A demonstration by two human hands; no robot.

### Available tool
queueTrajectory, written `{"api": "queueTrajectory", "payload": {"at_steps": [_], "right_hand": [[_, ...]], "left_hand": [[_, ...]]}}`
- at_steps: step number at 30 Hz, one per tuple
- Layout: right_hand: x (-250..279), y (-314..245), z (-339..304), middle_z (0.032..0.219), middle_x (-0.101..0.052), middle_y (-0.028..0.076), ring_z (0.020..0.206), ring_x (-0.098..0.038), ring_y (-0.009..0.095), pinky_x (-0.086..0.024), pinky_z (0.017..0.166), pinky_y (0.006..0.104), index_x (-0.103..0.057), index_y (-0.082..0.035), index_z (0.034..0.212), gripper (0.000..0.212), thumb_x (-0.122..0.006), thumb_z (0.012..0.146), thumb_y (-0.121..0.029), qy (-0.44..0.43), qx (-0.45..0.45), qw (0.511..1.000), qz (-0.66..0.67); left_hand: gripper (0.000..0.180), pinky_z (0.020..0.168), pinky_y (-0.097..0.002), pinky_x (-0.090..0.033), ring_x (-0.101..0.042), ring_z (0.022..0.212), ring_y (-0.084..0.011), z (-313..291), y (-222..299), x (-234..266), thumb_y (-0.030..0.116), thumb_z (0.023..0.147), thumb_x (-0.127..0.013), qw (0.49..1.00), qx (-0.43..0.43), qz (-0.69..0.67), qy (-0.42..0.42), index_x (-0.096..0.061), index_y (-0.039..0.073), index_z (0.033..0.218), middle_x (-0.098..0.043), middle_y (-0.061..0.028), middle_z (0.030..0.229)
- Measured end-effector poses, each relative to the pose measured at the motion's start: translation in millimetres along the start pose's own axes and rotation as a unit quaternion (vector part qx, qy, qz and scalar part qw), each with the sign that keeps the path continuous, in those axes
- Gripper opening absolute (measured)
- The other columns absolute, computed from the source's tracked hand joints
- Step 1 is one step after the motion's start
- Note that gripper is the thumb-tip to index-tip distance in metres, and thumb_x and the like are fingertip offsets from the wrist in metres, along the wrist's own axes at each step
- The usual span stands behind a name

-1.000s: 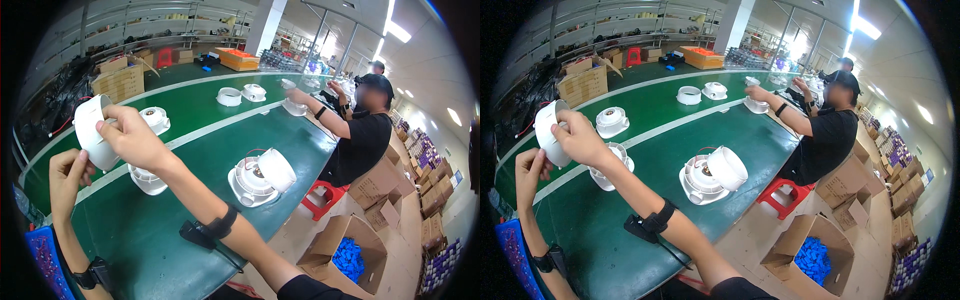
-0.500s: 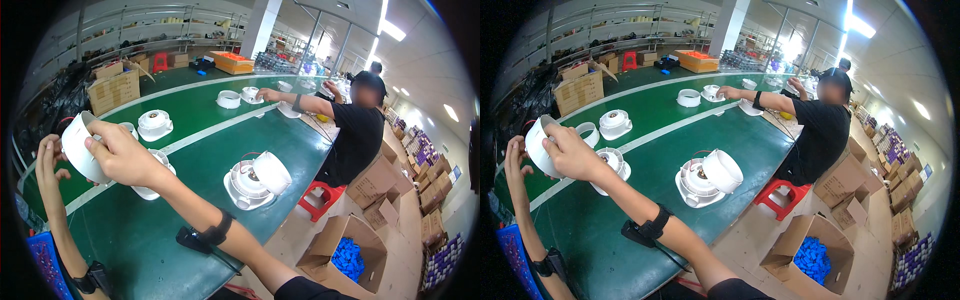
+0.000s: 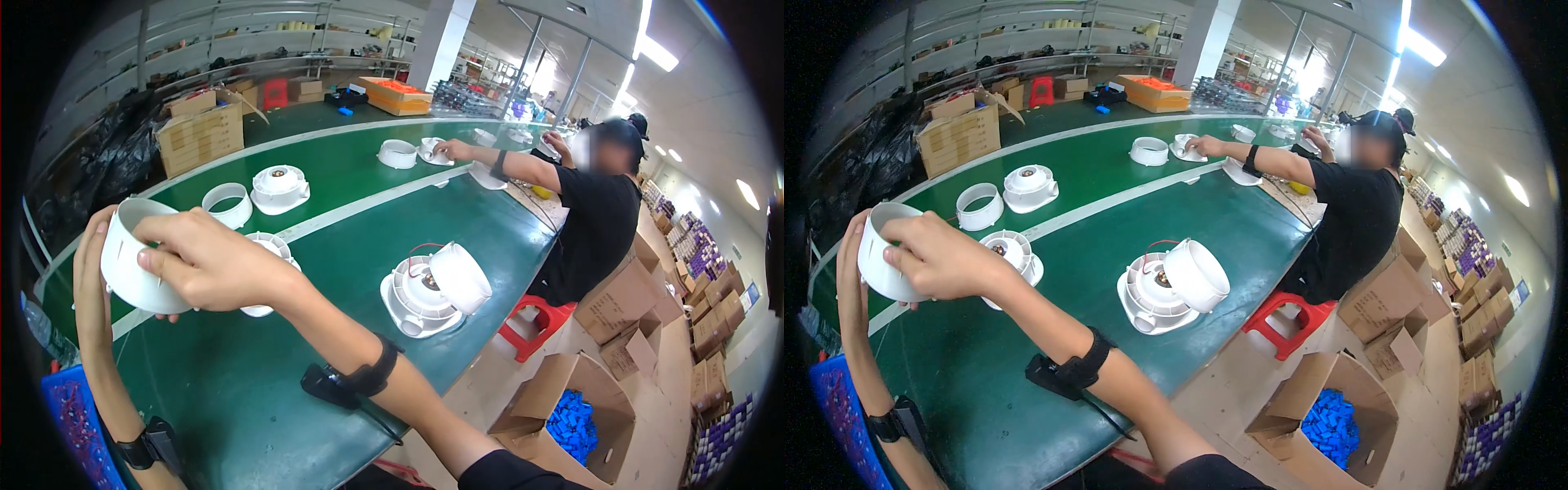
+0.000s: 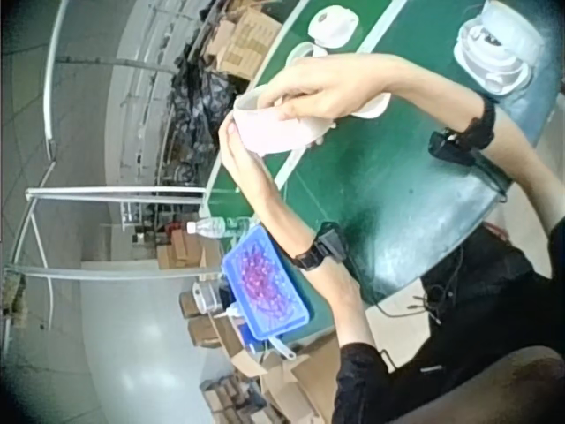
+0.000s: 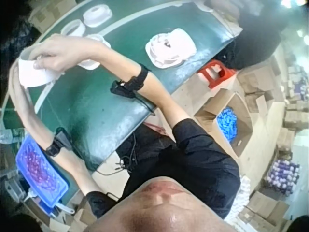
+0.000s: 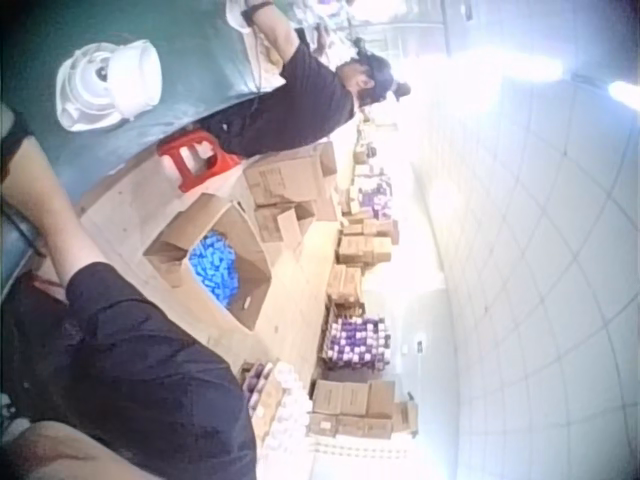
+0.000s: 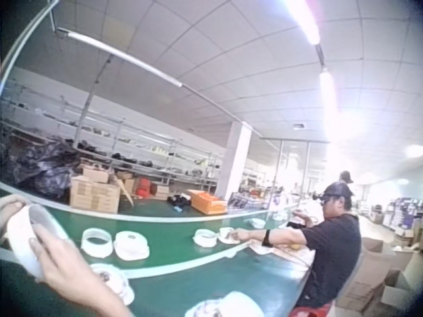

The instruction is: The person assembles white plastic light fixture components on a green workbench. They pick up a base unit with a bulb socket and attach a cylindrical outer casing, then place the finished unit on a cardboard box. The person repeats this process for multiple units, occasionally moving between the workbench and the box.

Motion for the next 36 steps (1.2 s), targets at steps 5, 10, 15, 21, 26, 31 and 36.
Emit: {"api": "queueTrajectory", "payload": {"at_steps": [5,10,15,21,26,31,36], "right_hand": [[7,4,3,0.075,-0.067,0.018,0.060,-0.071,0.023,-0.052,0.047,0.0312,-0.057,0.010,0.105,0.024,-0.048,0.098,-0.011,0.042,-0.023,0.998,0.030],[9,2,-3,0.077,-0.068,0.017,0.061,-0.071,0.022,-0.054,0.052,0.0300,-0.060,0.010,0.106,0.024,-0.049,0.098,-0.010,-0.003,-0.052,0.999,-0.006],[8,4,-3,0.078,-0.067,0.019,0.063,-0.071,0.025,-0.055,0.052,0.0321,-0.059,0.011,0.101,0.024,-0.049,0.097,-0.011,-0.003,-0.034,0.997,0.075],[14,9,-5,0.084,-0.068,0.017,0.069,-0.071,0.022,-0.059,0.057,0.0317,-0.057,0.011,0.114,0.029,-0.049,0.101,-0.014,0.007,-0.034,0.999,0.040],[9,3,-5,0.084,-0.068,0.017,0.069,-0.071,0.021,-0.059,0.057,0.0316,-0.057,0.011,0.113,0.029,-0.048,0.101,-0.014,-0.024,-0.045,0.998,0.042],[7,5,-3,0.086,-0.068,0.018,0.068,-0.071,0.021,-0.059,0.057,0.0316,-0.058,0.011,0.112,0.028,-0.049,0.101,-0.013,-0.021,-0.038,0.994,0.103],[13,6,-4,0.087,-0.068,0.017,0.067,-0.071,0.022,-0.059,0.057,0.0315,-0.058,0.011,0.112,0.029,-0.050,0.100,-0.013,-0.009,-0.035,0.998,0.053]], "left_hand": [[0.050,0.104,-0.0333,-0.037,-0.050,0.123,-0.0182,-12,26,-16,0.040,0.101,-0.041,0.998,-0.034,0.038,-0.041,-0.050,0.005,0.136,-0.055,-0.0090,0.129],[0.036,0.095,-0.0276,-0.043,-0.055,0.110,-0.0121,-8,21,-18,0.031,0.103,-0.045,1.000,-0.015,0.007,-0.027,-0.058,0.006,0.125,-0.061,-0.0037,0.117],[0.031,0.091,-0.0250,-0.044,-0.057,0.104,-0.0103,-1,9,2,0.027,0.103,-0.046,0.998,0.007,0.058,-0.011,-0.062,0.006,0.119,-0.063,-0.0027,0.110],[0.035,0.087,-0.0252,-0.044,-0.057,0.103,-0.0112,-14,33,-15,0.034,0.102,-0.047,0.999,-0.028,0.034,0.031,-0.062,0.007,0.117,-0.062,-0.0032,0.110],[0.036,0.085,-0.0265,-0.045,-0.057,0.103,-0.0114,-10,26,-11,0.037,0.101,-0.048,0.999,-0.020,0.034,0.028,-0.062,0.007,0.116,-0.062,-0.0022,0.109],[0.036,0.084,-0.0266,-0.045,-0.057,0.102,-0.0113,-3,12,3,0.038,0.101,-0.049,0.998,0.003,0.050,0.031,-0.062,0.008,0.115,-0.061,-0.0019,0.109],[0.035,0.088,-0.0277,-0.044,-0.056,0.105,-0.0114,-12,26,-11,0.037,0.101,-0.048,0.999,-0.004,0.042,0.028,-0.061,0.008,0.117,-0.061,-0.0025,0.112]]}}
Point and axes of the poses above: each hand's wrist, its own z-axis towards the middle knuckle, its own x-axis out of the back of the hand, y = z × x, the point moved 7 cm from there along z, towards the middle knuckle
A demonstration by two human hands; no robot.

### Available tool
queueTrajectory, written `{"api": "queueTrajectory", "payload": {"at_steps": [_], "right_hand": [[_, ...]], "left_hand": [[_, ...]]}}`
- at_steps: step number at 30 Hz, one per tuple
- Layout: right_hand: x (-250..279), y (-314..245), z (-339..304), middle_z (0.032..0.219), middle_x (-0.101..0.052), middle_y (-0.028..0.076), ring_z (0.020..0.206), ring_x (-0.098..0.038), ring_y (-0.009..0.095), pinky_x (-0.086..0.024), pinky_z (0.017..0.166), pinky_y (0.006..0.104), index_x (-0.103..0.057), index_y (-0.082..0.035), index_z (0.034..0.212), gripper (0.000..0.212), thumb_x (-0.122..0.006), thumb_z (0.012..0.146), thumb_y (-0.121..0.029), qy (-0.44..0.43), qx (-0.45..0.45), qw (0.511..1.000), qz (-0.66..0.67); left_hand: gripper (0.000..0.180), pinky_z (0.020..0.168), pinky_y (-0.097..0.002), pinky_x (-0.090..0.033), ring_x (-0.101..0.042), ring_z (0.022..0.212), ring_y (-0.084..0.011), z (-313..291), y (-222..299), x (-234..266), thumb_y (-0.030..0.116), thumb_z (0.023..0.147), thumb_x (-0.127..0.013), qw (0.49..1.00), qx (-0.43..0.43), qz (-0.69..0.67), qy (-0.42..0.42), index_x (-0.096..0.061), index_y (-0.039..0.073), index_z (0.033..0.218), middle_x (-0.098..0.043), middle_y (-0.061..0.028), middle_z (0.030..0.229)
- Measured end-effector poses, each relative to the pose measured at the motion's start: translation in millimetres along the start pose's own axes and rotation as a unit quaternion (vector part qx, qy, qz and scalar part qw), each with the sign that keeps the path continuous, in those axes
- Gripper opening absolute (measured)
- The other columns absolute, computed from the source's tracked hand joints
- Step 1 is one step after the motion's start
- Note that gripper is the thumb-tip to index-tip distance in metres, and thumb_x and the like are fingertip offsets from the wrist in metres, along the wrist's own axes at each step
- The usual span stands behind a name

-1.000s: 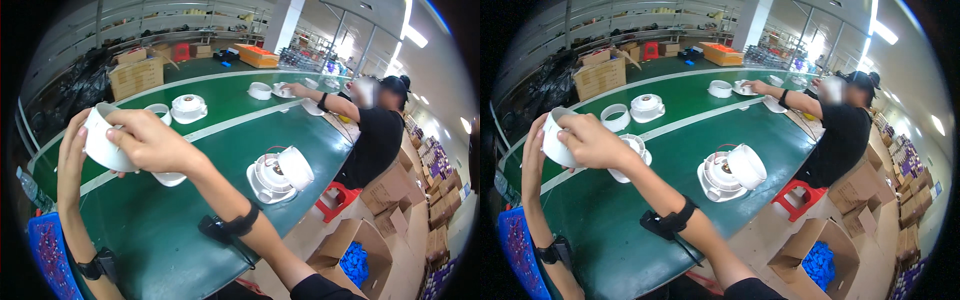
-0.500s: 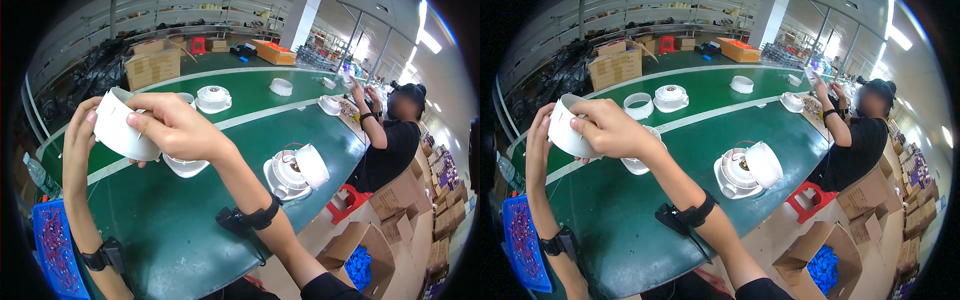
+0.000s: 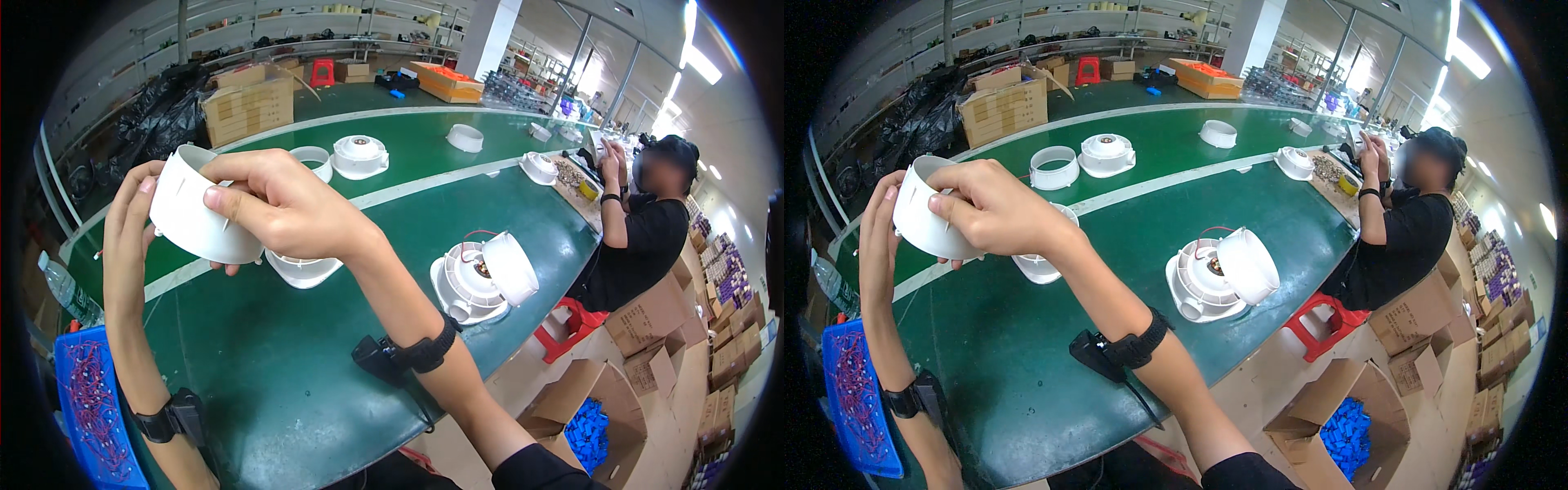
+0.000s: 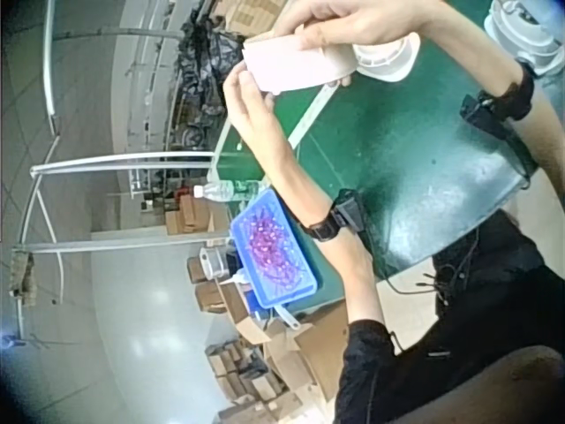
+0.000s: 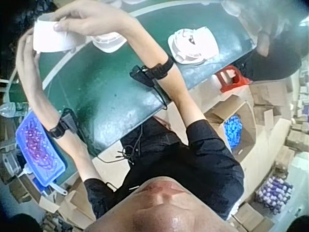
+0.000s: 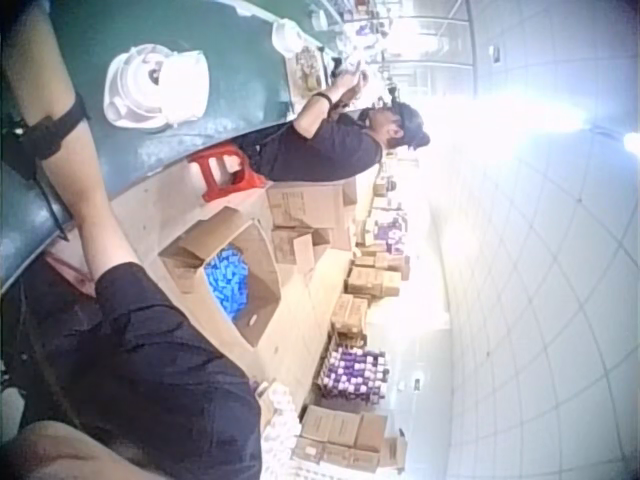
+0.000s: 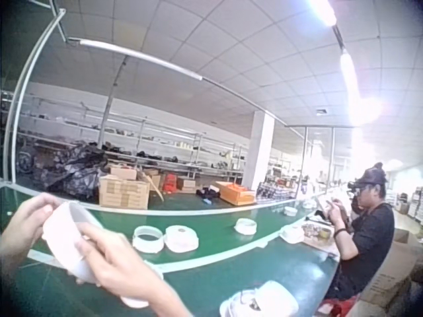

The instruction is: The person assembles white plastic light fixture components on a green workbench. They pick up a base unit with a bulb socket and attach a cylindrical outer casing, then place the finished unit on a cardboard box. The person repeats this process for multiple units, occasionally moving between the workbench and the box.

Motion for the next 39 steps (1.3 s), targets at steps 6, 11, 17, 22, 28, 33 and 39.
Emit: {"api": "queueTrajectory", "payload": {"at_steps": [6,11,17,22,28,33,39], "right_hand": [[0,5,0,0.084,-0.069,0.017,0.064,-0.070,0.021,-0.057,0.054,0.0305,-0.059,0.010,0.112,0.029,-0.051,0.099,-0.014,0.003,-0.008,1.000,0.011],[-3,2,0,0.078,-0.070,0.015,0.063,-0.070,0.020,-0.057,0.053,0.0296,-0.061,0.008,0.111,0.029,-0.057,0.097,-0.017,0.003,-0.036,0.999,0.022],[0,3,1,0.071,-0.068,0.013,0.059,-0.064,0.013,-0.050,0.056,0.0279,-0.061,0.007,0.107,0.030,-0.062,0.092,-0.019,0.007,-0.008,0.993,-0.114],[9,12,3,0.080,-0.069,0.014,0.068,-0.064,0.014,-0.050,0.063,0.0297,-0.062,0.006,0.110,0.030,-0.061,0.089,-0.015,0.048,-0.012,0.989,-0.142],[20,16,3,0.086,-0.071,0.016,0.076,-0.069,0.019,-0.054,0.068,0.0337,-0.065,0.007,0.108,0.026,-0.057,0.089,-0.009,0.092,-0.039,0.987,-0.125],[22,17,3,0.082,-0.070,0.017,0.067,-0.068,0.019,-0.053,0.061,0.0326,-0.064,0.007,0.108,0.025,-0.055,0.090,-0.006,0.095,-0.033,0.984,-0.148],[25,23,0,0.079,-0.070,0.015,0.063,-0.068,0.019,-0.054,0.056,0.0329,-0.062,0.009,0.109,0.026,-0.052,0.093,-0.007,0.133,-0.078,0.985,-0.074]], "left_hand": [[0.034,0.089,-0.0283,-0.045,-0.055,0.106,-0.0111,1,-5,-2,0.036,0.102,-0.047,1.000,0.000,-0.021,-0.002,-0.061,0.009,0.118,-0.061,-0.0023,0.112],[0.033,0.088,-0.0277,-0.045,-0.056,0.104,-0.0105,4,-11,1,0.034,0.102,-0.047,0.999,0.009,-0.032,0.001,-0.060,0.008,0.116,-0.061,-0.0017,0.108],[0.032,0.082,-0.0262,-0.045,-0.056,0.097,-0.0095,3,-6,-14,0.031,0.101,-0.049,0.998,-0.032,-0.009,-0.049,-0.059,0.005,0.116,-0.062,-0.0026,0.106],[0.030,0.080,-0.0260,-0.046,-0.056,0.098,-0.0105,0,-4,-25,0.025,0.101,-0.052,0.997,-0.047,-0.007,-0.062,-0.057,0.003,0.122,-0.062,-0.0050,0.108],[0.032,0.083,-0.0265,-0.050,-0.059,0.106,-0.0135,-1,-9,-30,0.024,0.100,-0.053,0.997,-0.041,-0.008,-0.068,-0.055,0.003,0.124,-0.061,-0.0083,0.118],[0.031,0.081,-0.0274,-0.052,-0.060,0.105,-0.0142,-2,-7,-34,0.022,0.100,-0.053,0.997,-0.037,-0.008,-0.071,-0.055,0.003,0.124,-0.060,-0.0090,0.120],[0.032,0.080,-0.0277,-0.051,-0.060,0.103,-0.0137,-5,-5,-39,0.017,0.097,-0.057,0.995,-0.050,0.008,-0.081,-0.056,0.003,0.126,-0.060,-0.0075,0.124]]}}
Point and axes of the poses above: each hand's wrist, its own z-axis towards the middle knuckle, its own x-axis out of the back of the hand, y = z × x, the point moved 7 cm from there along z, towards the middle knuckle
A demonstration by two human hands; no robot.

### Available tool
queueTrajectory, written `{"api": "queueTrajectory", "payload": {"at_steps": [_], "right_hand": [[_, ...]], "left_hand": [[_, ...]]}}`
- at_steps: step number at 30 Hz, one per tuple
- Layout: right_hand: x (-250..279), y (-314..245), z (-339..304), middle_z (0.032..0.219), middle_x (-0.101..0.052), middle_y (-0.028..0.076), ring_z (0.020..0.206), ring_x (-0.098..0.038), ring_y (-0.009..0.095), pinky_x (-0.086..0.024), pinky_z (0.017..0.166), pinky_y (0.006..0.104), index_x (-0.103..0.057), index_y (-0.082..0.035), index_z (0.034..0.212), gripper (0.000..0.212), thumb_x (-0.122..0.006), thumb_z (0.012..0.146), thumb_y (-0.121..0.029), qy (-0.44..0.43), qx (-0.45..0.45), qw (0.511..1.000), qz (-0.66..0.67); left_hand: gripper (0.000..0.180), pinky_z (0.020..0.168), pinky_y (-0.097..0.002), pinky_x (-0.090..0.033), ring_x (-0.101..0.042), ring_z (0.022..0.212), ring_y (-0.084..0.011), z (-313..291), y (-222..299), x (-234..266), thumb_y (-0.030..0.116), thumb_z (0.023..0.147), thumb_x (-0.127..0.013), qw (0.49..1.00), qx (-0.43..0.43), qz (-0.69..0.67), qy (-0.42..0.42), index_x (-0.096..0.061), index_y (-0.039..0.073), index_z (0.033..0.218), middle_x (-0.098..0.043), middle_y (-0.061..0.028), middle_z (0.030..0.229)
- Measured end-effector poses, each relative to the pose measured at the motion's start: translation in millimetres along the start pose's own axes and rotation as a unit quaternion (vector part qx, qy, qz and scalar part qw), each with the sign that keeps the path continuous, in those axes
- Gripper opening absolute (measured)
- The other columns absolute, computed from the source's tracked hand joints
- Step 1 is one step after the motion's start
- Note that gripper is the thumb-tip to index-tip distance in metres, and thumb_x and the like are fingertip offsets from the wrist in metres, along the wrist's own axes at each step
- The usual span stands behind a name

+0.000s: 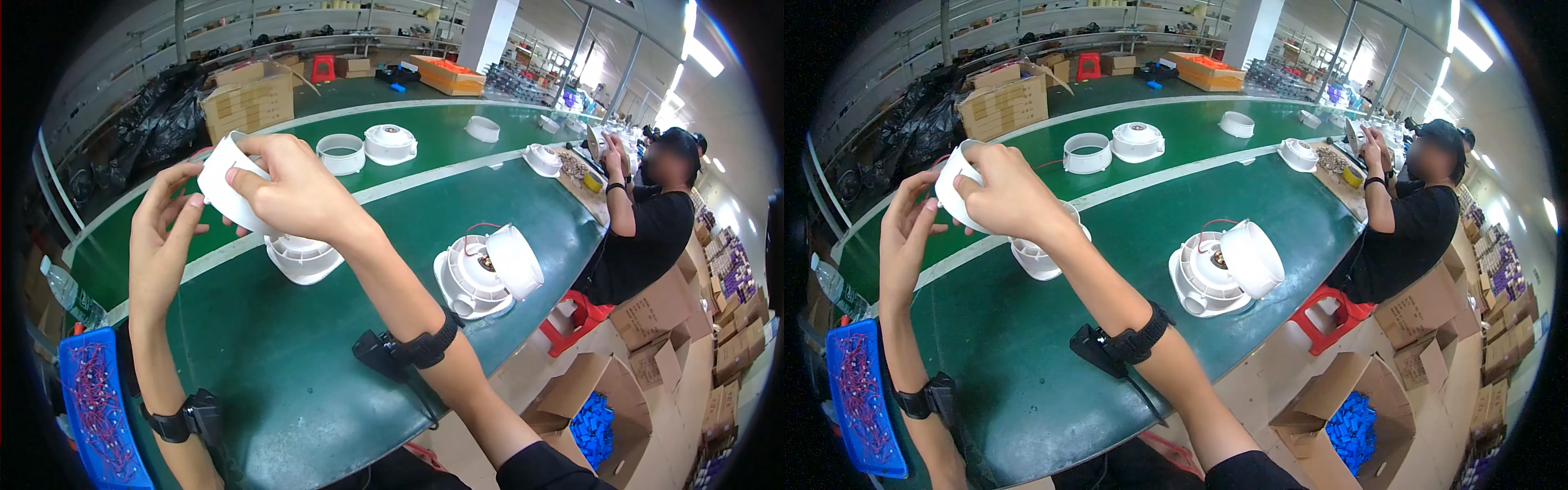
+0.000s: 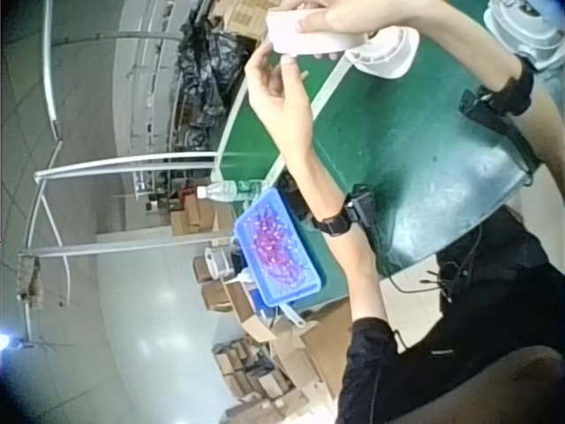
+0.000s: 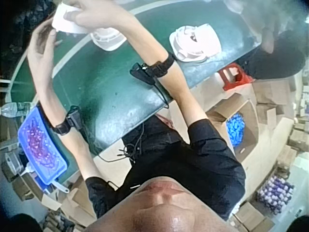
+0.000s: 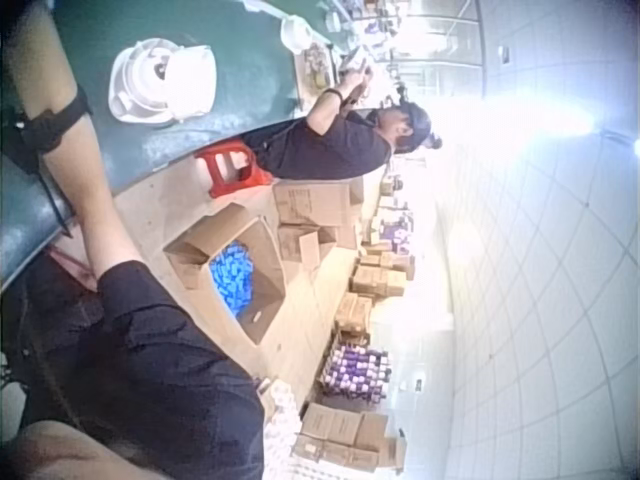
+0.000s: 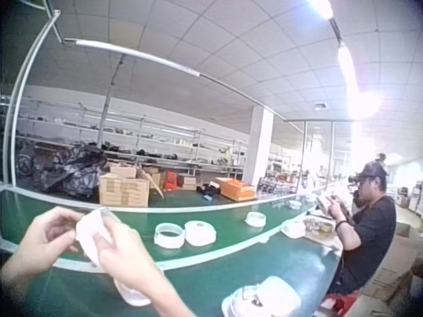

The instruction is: The person assembles white plastic light fixture components on a green workbench. They pick up a base unit with a bulb socket and attach a cylindrical outer casing, then place the finished unit on a cardboard box. The person repeats this process for multiple units, occasionally moving between the workbench and the box.

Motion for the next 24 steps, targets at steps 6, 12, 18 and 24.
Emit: {"api": "queueTrajectory", "payload": {"at_steps": [6,12,18,24], "right_hand": [[0,5,2,0.076,-0.068,0.014,0.063,-0.068,0.017,-0.055,0.052,0.0297,-0.061,0.009,0.111,0.027,-0.050,0.096,-0.011,0.045,-0.014,0.996,0.076],[-6,1,-6,0.078,-0.068,0.014,0.058,-0.067,0.017,-0.055,0.047,0.0300,-0.060,0.010,0.108,0.030,-0.056,0.095,-0.017,-0.041,-0.066,0.994,0.076],[26,-3,-2,0.077,-0.068,0.016,0.058,-0.068,0.020,-0.054,0.049,0.0310,-0.052,0.009,0.115,0.032,-0.052,0.099,-0.019,0.065,-0.012,0.993,0.093],[63,-7,-4,0.089,-0.070,0.020,0.072,-0.072,0.024,-0.057,0.059,0.0339,-0.048,0.006,0.122,0.037,-0.050,0.091,-0.013,0.199,0.040,0.976,0.082]], "left_hand": [[0.036,0.076,-0.0287,-0.053,-0.063,0.102,-0.0156,-3,16,-6,0.007,0.092,-0.058,0.996,-0.065,0.054,0.010,-0.060,0.004,0.128,-0.062,-0.0081,0.127],[0.046,0.075,-0.0327,-0.055,-0.066,0.100,-0.0202,-1,-29,-12,0.002,0.090,-0.057,0.993,-0.021,0.115,0.004,-0.052,0.003,0.135,-0.065,-0.0132,0.122],[0.073,0.083,-0.0416,-0.053,-0.067,0.095,-0.0319,-8,-41,-44,0.003,0.085,-0.061,0.979,0.007,0.204,0.023,-0.028,0.011,0.150,-0.064,-0.0222,0.110],[0.033,0.085,-0.0402,-0.051,-0.063,0.100,-0.0307,-33,-62,-100,0.006,0.081,-0.067,0.930,-0.176,0.275,-0.171,-0.063,0.006,0.114,-0.064,-0.0141,0.108]]}}
Point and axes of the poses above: each hand's wrist, its own z-axis towards the middle knuckle, its own x-axis out of the back of the hand, y = z × x, the point moved 7 cm from there along z, towards the middle knuckle
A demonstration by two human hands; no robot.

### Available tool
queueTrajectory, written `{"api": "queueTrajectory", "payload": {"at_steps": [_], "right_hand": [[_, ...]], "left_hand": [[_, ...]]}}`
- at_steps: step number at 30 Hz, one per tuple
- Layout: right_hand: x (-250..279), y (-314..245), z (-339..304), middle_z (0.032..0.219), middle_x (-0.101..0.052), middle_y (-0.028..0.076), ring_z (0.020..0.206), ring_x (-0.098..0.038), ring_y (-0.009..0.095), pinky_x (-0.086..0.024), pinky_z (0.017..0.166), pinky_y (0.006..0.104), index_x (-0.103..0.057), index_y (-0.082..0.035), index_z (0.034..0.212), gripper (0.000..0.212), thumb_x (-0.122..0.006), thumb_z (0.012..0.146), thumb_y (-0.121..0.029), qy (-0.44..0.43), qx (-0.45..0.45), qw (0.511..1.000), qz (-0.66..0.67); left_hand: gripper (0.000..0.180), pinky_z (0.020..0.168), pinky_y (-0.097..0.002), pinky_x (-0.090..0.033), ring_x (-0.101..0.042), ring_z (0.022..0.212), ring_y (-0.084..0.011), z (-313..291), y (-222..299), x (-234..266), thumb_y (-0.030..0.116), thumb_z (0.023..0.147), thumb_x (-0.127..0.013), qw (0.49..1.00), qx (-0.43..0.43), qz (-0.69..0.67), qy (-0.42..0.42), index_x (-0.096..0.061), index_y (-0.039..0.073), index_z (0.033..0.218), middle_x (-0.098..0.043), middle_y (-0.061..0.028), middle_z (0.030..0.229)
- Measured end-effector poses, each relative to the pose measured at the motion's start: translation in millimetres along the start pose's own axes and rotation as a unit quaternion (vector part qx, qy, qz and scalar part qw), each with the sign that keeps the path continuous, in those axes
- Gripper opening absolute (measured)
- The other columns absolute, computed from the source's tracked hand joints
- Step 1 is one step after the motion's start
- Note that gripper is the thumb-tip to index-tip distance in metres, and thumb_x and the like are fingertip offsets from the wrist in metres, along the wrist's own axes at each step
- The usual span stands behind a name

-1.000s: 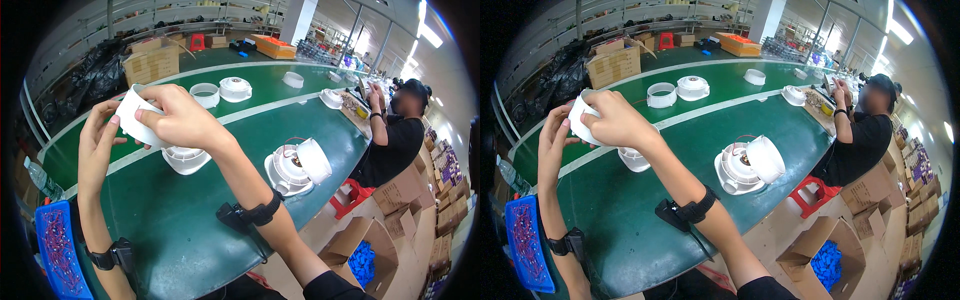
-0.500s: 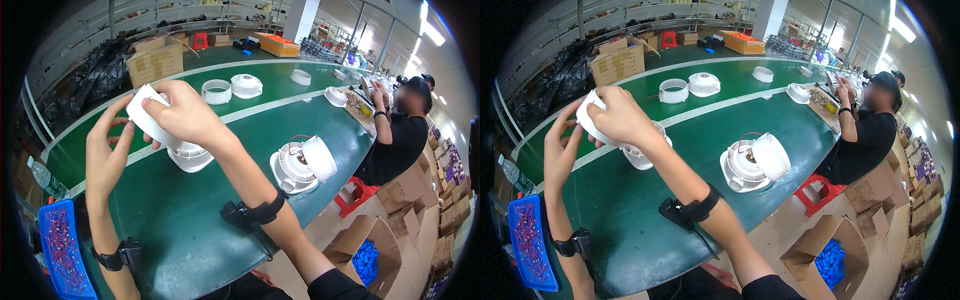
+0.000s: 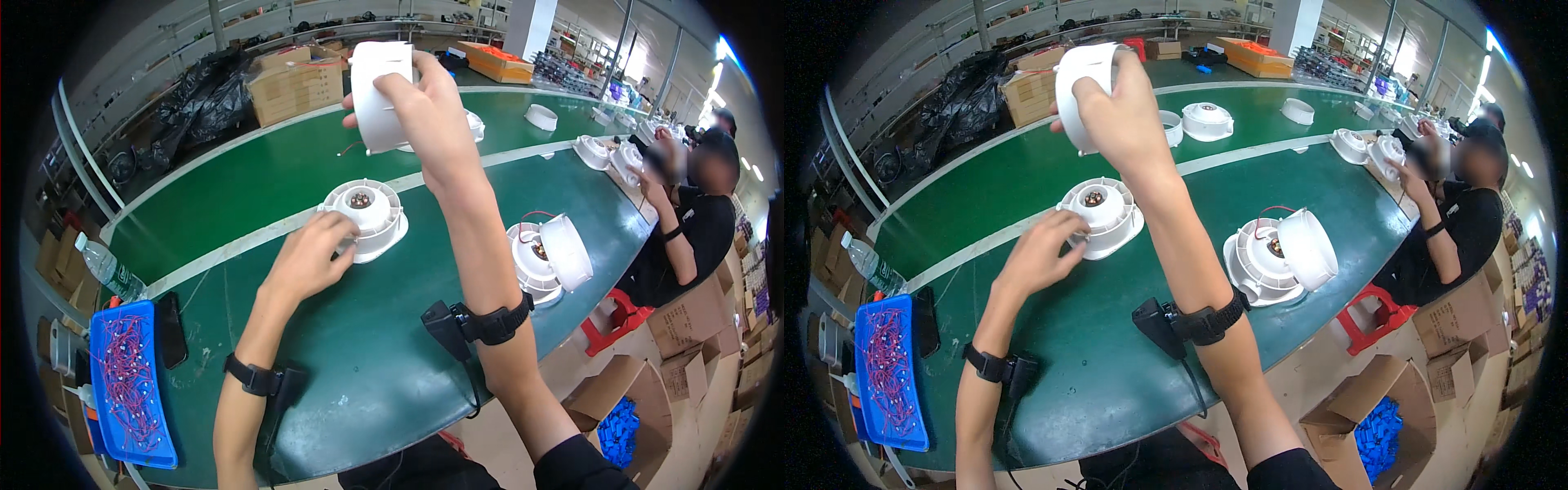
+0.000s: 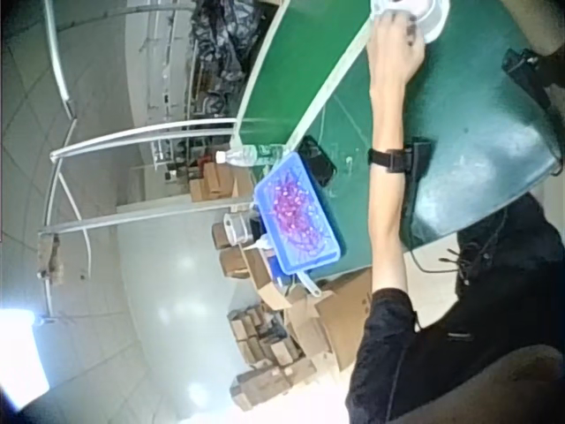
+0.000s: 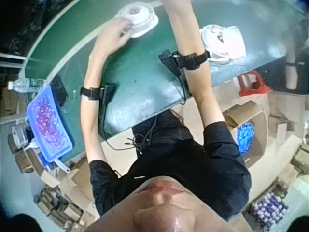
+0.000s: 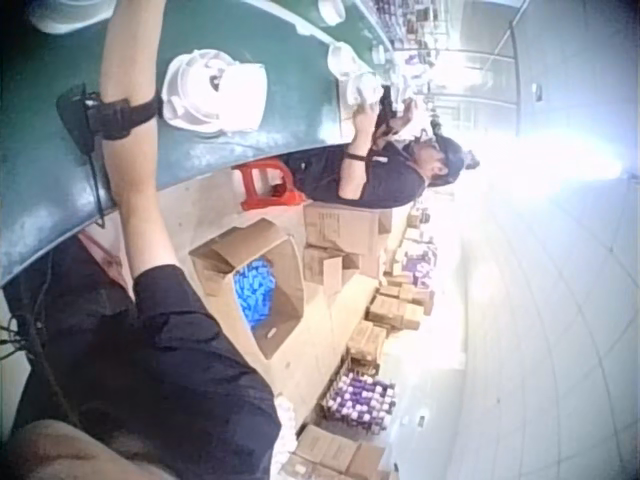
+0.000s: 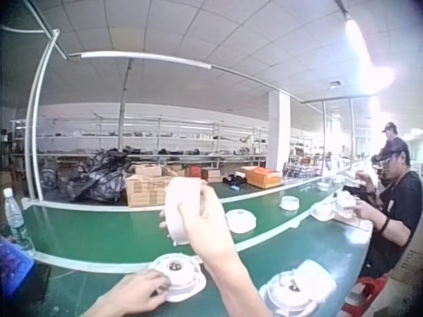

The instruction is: The person assembles white plastic light fixture components on a green workbench. They pick up a base unit with a bulb socket and attach a cylindrical outer casing, then place the finished unit on a cardboard box. The person repeats this process for multiple units, occasionally moving between the workbench and the box.

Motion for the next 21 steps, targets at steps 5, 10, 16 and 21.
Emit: {"api": "queueTrajectory", "payload": {"at_steps": [5,10,16,21], "right_hand": [[16,-1,2,0.092,-0.071,0.020,0.074,-0.072,0.025,-0.057,0.060,0.0341,-0.045,0.007,0.125,0.042,-0.051,0.088,-0.012,-0.005,-0.002,1.000,-0.021],[13,-1,2,0.090,-0.070,0.020,0.074,-0.072,0.025,-0.057,0.057,0.0335,-0.045,0.007,0.126,0.044,-0.053,0.087,-0.012,-0.041,-0.005,0.999,-0.016],[-3,7,-1,0.095,-0.069,0.019,0.073,-0.072,0.025,-0.056,0.055,0.0335,-0.041,0.009,0.130,0.047,-0.052,0.088,-0.009,-0.046,-0.006,0.999,-0.022],[-16,15,-1,0.102,-0.060,0.024,0.072,-0.070,0.027,-0.059,0.057,0.0361,-0.043,0.014,0.113,0.035,-0.048,0.082,-0.002,-0.082,-0.006,0.996,-0.018]], "left_hand": [[0.025,0.083,-0.0410,-0.051,-0.063,0.096,-0.0301,0,-9,-12,0.010,0.080,-0.070,0.997,0.039,-0.029,-0.060,-0.068,0.008,0.105,-0.063,-0.0112,0.102],[0.021,0.080,-0.0434,-0.052,-0.065,0.093,-0.0316,-3,-39,-1,0.015,0.080,-0.071,0.995,0.075,0.031,-0.060,-0.071,0.011,0.101,-0.065,-0.0099,0.098],[0.021,0.082,-0.0420,-0.053,-0.065,0.097,-0.0313,-21,-101,23,0.012,0.084,-0.067,0.969,0.207,0.100,0.089,-0.070,0.006,0.103,-0.068,-0.0106,0.104],[0.036,0.086,-0.0459,-0.052,-0.060,0.107,-0.0318,-19,-119,10,0.016,0.084,-0.067,0.945,0.241,0.218,0.046,-0.062,0.005,0.117,-0.062,-0.0112,0.116]]}}
Point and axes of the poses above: each hand's wrist, its own z-axis towards the middle knuckle, its own x-axis out of the back of the hand, y = z × x, the point moved 7 cm from there along z, towards the middle knuckle
